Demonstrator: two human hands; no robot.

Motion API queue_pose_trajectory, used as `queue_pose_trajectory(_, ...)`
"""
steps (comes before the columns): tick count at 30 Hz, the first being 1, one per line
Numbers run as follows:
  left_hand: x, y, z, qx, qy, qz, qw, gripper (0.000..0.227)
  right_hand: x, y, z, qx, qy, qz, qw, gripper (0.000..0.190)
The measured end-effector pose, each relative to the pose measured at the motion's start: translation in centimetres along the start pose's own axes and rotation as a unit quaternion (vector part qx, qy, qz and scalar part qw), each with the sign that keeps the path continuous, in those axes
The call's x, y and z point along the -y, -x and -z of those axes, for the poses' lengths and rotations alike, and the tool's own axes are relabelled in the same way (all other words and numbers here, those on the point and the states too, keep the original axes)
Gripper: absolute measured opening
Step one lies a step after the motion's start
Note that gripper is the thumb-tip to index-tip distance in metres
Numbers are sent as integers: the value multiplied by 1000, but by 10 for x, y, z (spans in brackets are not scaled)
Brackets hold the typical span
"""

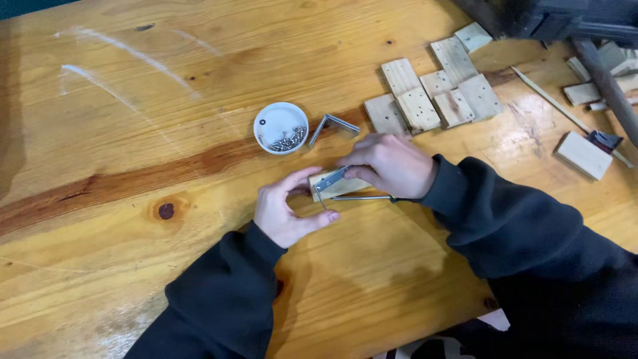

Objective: The person assembles small wooden blocks with metal L-brackets using a screwdriver. They pick up screws, align the brackets to the wood, and tighten the screws to secure the joints. The process is repeated for multiple blocks on a wooden workbench.

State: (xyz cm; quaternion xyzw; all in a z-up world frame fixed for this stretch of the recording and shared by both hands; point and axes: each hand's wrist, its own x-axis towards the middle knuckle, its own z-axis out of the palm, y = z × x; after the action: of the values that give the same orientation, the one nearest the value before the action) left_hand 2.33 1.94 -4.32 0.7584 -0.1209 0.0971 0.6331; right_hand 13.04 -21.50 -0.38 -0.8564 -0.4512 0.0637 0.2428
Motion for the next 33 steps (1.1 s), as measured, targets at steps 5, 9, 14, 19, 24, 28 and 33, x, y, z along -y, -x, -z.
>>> queue_pose_trajectory(5, -5, -1, -1, 20, -38, -29, 999, 72, 5, 8, -2, -14, -22, -28, 999, 10)
queue_pose_trajectory(9, -3, 0, -2, 39, -26, -61, 997, 64, 0, 17, -12, -36, -58, -62, 996, 13)
queue_pose_trajectory(14, -7, 3, -7, 27, -76, -101, 992, 62, -1, 22, -21, -86, -72, -57, 992, 14)
queue_pose_trajectory(19, -17, 2, -8, -21, -163, -141, 976, 56, 1, 26, -24, -131, -72, -50, 988, 14)
queue_pose_trajectory(24, -26, 3, -9, -76, -277, -199, 937, 21, 5, 31, -26, -152, -54, -51, 986, 16)
queue_pose_trajectory(28, -27, 1, -9, -74, -322, -218, 918, 22, 2, 35, -30, -154, -42, -50, 986, 20)
queue_pose_trajectory(33, -15, 2, -9, -83, -390, -243, 884, 22, 7, 40, -28, -163, -39, -52, 984, 23)
